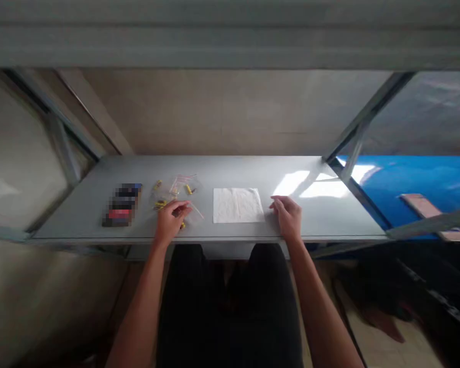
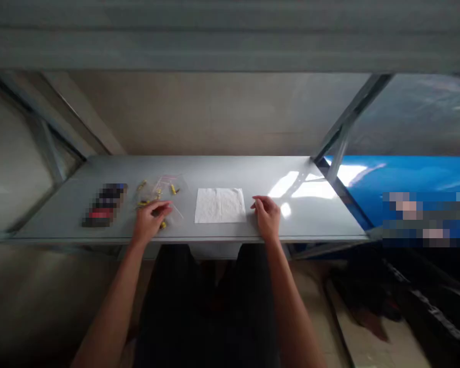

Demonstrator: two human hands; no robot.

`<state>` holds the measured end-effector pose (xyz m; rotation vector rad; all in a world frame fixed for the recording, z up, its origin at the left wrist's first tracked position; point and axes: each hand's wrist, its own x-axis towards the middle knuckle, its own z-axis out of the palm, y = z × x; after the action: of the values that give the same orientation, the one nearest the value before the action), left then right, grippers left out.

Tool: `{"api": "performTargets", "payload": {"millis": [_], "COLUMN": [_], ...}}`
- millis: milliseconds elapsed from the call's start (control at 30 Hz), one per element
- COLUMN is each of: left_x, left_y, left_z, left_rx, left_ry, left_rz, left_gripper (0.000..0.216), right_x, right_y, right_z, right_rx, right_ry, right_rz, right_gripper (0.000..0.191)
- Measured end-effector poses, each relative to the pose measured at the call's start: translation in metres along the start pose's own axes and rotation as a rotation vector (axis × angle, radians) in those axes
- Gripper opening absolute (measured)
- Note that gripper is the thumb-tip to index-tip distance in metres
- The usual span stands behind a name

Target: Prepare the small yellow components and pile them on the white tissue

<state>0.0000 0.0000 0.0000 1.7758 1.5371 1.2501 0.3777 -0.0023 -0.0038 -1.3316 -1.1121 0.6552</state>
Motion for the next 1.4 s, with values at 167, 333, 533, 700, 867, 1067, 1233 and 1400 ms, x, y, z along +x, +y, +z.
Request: {"api": "performTargets", "payload": {"millis": [167,333,533,700,867,1067,1233,1400], "left_x": [0.0006,0.0006,0.0010,0.0005,0.0003,0.0001,0.0003,0.0000], "left_y": [0.0006,0.0026,0.0029,0.0007,-0.0024,-0.0012,0.0019,0.0055], "left_z": [0.0033,0.0026,0.0020,0.0024,0.0024,0.0013,0.0015,0.0018], "left_rx": [-0.016,-0.011,-0.012,-0.028,-0.031,-0.026,-0.019,-0.018], "left_ry": [0.012,0.020,0.023,0.020,0.022,0.009,0.016,0.014], "left_rz": [-0.039,-0.007,0.075,0.100,0.094,0.107,0.102,0.091], "left_gripper": [0.029,0.025,0.024,0.023,0.023,0.022,0.023,0.024], "right_x": [-0.0011,0.0000,-0.0003,-0.0014,-0.0016,-0.0015,-0.0012,-0.0011], "right_y": [-0.0035,0.0004,0.0007,-0.0016,-0.0003,-0.0002,-0.0007,0.0002], "right_z": [0.0019,0.0007,0.0006,0.0017,0.0033,0.0022,0.0013,0.0005], "right_rx": [-0.027,-0.021,-0.013,-0.003,0.013,-0.006,-0.007,-0.007], "right_ry": [0.002,0.001,-0.003,0.002,0.006,0.000,0.004,0.002], "right_rz": [-0.003,-0.014,-0.011,0.002,0.001,-0.003,0.002,0.001], "right_gripper": [0.030,0.028,0.027,0.028,0.027,0.028,0.029,0.028]}}
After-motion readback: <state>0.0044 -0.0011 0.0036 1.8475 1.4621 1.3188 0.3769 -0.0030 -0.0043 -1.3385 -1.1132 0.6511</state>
